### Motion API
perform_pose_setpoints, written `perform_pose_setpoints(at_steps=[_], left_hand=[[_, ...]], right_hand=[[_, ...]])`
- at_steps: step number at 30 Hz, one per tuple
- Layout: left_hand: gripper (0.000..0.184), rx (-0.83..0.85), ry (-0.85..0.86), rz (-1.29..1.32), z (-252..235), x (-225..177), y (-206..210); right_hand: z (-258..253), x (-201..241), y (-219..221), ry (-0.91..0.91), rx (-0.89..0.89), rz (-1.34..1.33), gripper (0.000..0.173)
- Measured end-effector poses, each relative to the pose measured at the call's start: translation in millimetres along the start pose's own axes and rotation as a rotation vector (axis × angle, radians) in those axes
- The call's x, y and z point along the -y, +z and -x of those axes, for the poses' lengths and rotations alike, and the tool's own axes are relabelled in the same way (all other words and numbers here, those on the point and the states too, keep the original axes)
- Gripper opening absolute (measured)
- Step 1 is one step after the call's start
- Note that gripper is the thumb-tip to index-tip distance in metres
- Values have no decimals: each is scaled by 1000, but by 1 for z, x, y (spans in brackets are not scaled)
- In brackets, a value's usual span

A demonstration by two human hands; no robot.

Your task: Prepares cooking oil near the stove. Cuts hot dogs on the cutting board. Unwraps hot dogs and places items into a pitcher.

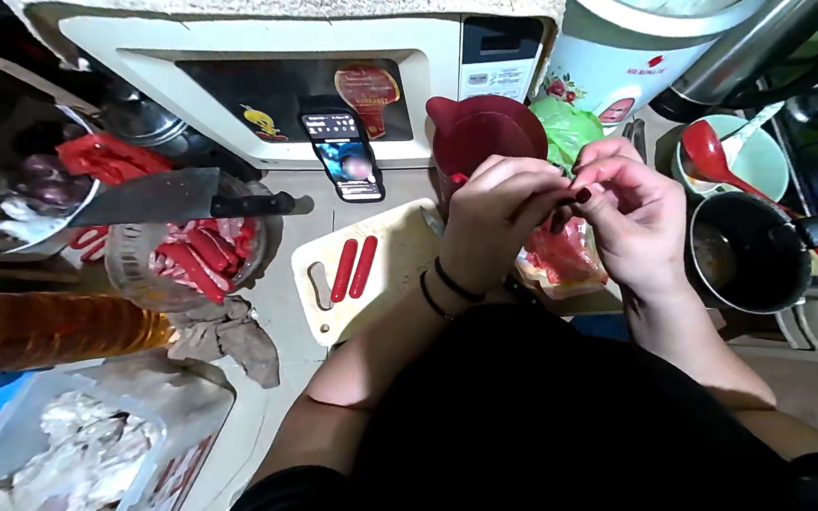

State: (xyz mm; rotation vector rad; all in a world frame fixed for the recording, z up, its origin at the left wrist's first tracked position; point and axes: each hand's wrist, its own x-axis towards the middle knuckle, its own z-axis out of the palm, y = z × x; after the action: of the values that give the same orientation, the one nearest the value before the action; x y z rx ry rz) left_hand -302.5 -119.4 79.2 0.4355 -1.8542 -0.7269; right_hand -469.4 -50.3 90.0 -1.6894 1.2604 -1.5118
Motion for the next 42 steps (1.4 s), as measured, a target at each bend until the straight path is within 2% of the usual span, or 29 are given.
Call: perform_pose_setpoints(at_steps=[3, 7, 11, 17, 20, 23, 28, 32, 35, 37, 40, 42], left_hand=[[10, 42, -29, -20, 1, -9, -4], [14, -54, -50, 78, 4, -8, 10], [16, -176, -177, 382, 8, -8, 25], [19, -246, -391, 469, 1, -17, 21], [21, -275, -410, 552, -5, -19, 19], [23, -377, -431, 593, -18, -22, 11], [21, -407, -328, 585, -29, -19, 3], [17, -405, -250, 498, -28, -11, 24], [12, -414, -205, 486, -29, -12, 44], [10, -406, -136, 428, -29, -14, 49], [9, -427, -34, 335, -31, -15, 56], [9, -354, -44, 264, -26, -21, 52]], right_hand=[[1, 4, 1, -19, 8, 54, 9], [1, 3, 10, -110, -42, 73, 10], [0, -2, 20, -224, -84, 110, 13], [-7, -12, 32, -400, -84, 132, 10], [-8, -14, 32, -415, -105, 79, 10], [-2, -17, 30, -357, -82, 50, 9], [13, -21, 18, -236, -135, 78, 11], [13, -17, 10, -70, -12, -194, 10], [15, -5, 7, -69, 36, -278, 8], [14, -1, 9, -127, -70, -251, 10], [8, -4, 14, -142, -350, -319, 9], [3, -1, 15, -160, -412, -376, 11]])
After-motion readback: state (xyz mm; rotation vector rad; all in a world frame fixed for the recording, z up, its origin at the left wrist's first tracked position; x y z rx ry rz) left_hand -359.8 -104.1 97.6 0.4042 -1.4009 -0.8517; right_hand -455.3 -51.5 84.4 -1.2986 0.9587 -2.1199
